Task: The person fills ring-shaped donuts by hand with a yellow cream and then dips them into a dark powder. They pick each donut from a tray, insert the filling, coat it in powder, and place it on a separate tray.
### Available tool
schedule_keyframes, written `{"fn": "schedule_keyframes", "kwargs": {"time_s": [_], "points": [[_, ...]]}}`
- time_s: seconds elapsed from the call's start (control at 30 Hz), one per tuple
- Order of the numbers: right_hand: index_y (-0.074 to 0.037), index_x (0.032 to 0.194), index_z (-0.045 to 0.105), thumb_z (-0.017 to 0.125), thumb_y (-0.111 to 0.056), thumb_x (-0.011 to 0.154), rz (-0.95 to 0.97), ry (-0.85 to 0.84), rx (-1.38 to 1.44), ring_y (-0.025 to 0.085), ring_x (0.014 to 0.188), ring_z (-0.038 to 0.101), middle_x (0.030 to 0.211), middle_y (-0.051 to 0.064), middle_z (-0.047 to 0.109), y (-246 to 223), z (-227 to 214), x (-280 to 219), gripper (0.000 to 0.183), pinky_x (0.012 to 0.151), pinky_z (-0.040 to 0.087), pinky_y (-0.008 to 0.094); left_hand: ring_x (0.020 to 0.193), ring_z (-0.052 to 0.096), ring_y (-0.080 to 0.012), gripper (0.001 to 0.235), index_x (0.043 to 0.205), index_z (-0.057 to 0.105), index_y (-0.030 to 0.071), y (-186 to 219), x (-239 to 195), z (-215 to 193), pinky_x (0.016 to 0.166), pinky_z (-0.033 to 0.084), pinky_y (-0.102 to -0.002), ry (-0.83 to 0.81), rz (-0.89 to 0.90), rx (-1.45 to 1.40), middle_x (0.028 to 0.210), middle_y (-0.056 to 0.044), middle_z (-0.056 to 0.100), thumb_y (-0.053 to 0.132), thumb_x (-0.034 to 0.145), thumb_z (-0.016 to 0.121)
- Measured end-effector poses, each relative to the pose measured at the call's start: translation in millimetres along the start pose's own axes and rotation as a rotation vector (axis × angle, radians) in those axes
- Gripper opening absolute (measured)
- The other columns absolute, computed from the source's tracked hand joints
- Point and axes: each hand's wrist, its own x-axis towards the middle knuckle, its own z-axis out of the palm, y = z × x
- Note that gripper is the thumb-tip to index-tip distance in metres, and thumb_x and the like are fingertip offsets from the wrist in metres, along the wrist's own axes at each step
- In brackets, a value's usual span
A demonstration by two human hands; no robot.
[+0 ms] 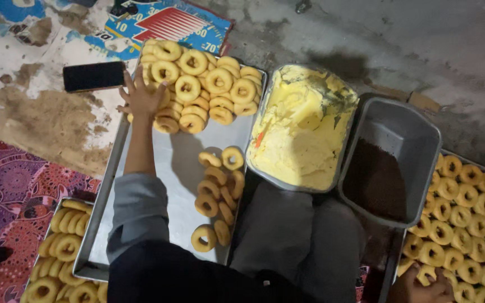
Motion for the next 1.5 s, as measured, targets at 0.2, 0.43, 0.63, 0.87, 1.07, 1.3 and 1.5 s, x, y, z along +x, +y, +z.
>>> {"fn": "schedule_keyframes", "kwargs": {"time_s": [0.2, 0.43, 0.63, 0.87, 1.07, 1.3, 1.5], "points": [[0.007, 0.124, 0.060, 0.077, 0.001, 0.094, 0.091, -0.033, 0.230, 0.025, 0.106, 0.062, 0.133, 0.019, 0.048, -6, 20, -1, 0.035, 0.093, 0.059, 0.037, 0.151, 0.013, -0.0505, 0.092, 0.155, 0.039, 0.032, -21, 1, 21, 0.111, 0.010, -0.082, -0.118, 0.029, 0.068, 0.167, -0.013, 0.021, 0.065, 0.076, 0.074], [0.008, 0.120, 0.061, 0.071, 0.013, 0.101, -0.171, -0.068, 0.260, 0.026, 0.107, 0.060, 0.133, 0.016, 0.049, -12, 51, 9, 0.022, 0.086, 0.060, 0.032, 0.148, 0.038, -0.0363, 0.074, 0.143, 0.055, 0.022, -73, -143, -8, 0.119, 0.028, -0.059, -0.074, 0.262, 0.149, 0.154, -0.019, 0.043, 0.058, 0.082, 0.073], [0.006, 0.117, 0.063, 0.072, 0.008, 0.102, -0.123, -0.150, 0.293, 0.024, 0.107, 0.064, 0.135, 0.019, 0.045, -24, 59, 13, 0.018, 0.084, 0.061, 0.030, 0.143, 0.037, -0.0358, 0.068, 0.138, 0.061, 0.024, -43, -243, -56, 0.111, 0.027, -0.057, -0.937, 0.268, 0.292, 0.149, -0.009, 0.051, 0.053, 0.079, 0.077], [0.004, 0.120, 0.064, 0.076, 0.006, 0.103, -0.117, -0.130, 0.253, 0.024, 0.108, 0.067, 0.139, 0.019, 0.045, -20, 47, 15, 0.021, 0.074, 0.059, 0.028, 0.131, 0.050, -0.0521, 0.078, 0.147, 0.048, 0.002, 39, -20, -30, 0.108, 0.042, -0.059, -0.054, 0.381, 0.017, 0.143, -0.033, 0.051, 0.054, 0.093, 0.070], [0.005, 0.111, 0.068, 0.078, 0.007, 0.099, -0.044, -0.109, 0.063, 0.024, 0.101, 0.069, 0.133, 0.017, 0.051, -9, 43, 12, 0.016, 0.076, 0.059, 0.032, 0.151, -0.012, -0.0523, 0.089, 0.155, 0.026, 0.050, 129, 91, 2, 0.102, 0.009, -0.092, -0.356, 0.122, 0.288, 0.171, -0.003, -0.001, 0.075, 0.079, 0.063], [0.003, 0.109, 0.071, 0.074, 0.006, 0.095, 0.030, -0.103, 0.083, 0.022, 0.095, 0.068, 0.124, 0.013, 0.054, -21, 49, -1, 0.015, 0.077, 0.060, 0.030, 0.154, 0.000, -0.0559, 0.082, 0.154, 0.035, 0.051, 134, 83, 22, 0.101, 0.019, -0.094, -0.516, 0.043, 0.508, 0.172, -0.008, 0.006, 0.080, 0.080, 0.058], [0.004, 0.105, 0.067, 0.076, 0.007, 0.101, 0.028, -0.082, 0.408, 0.020, 0.105, 0.062, 0.129, 0.012, 0.048, -22, 47, -12, 0.011, 0.079, 0.059, 0.028, 0.146, 0.023, -0.0582, 0.088, 0.149, 0.045, 0.046, 74, 90, 23, 0.100, 0.036, -0.083, -0.493, 0.053, 0.369, 0.169, -0.014, 0.014, 0.066, 0.068, 0.073]]}}
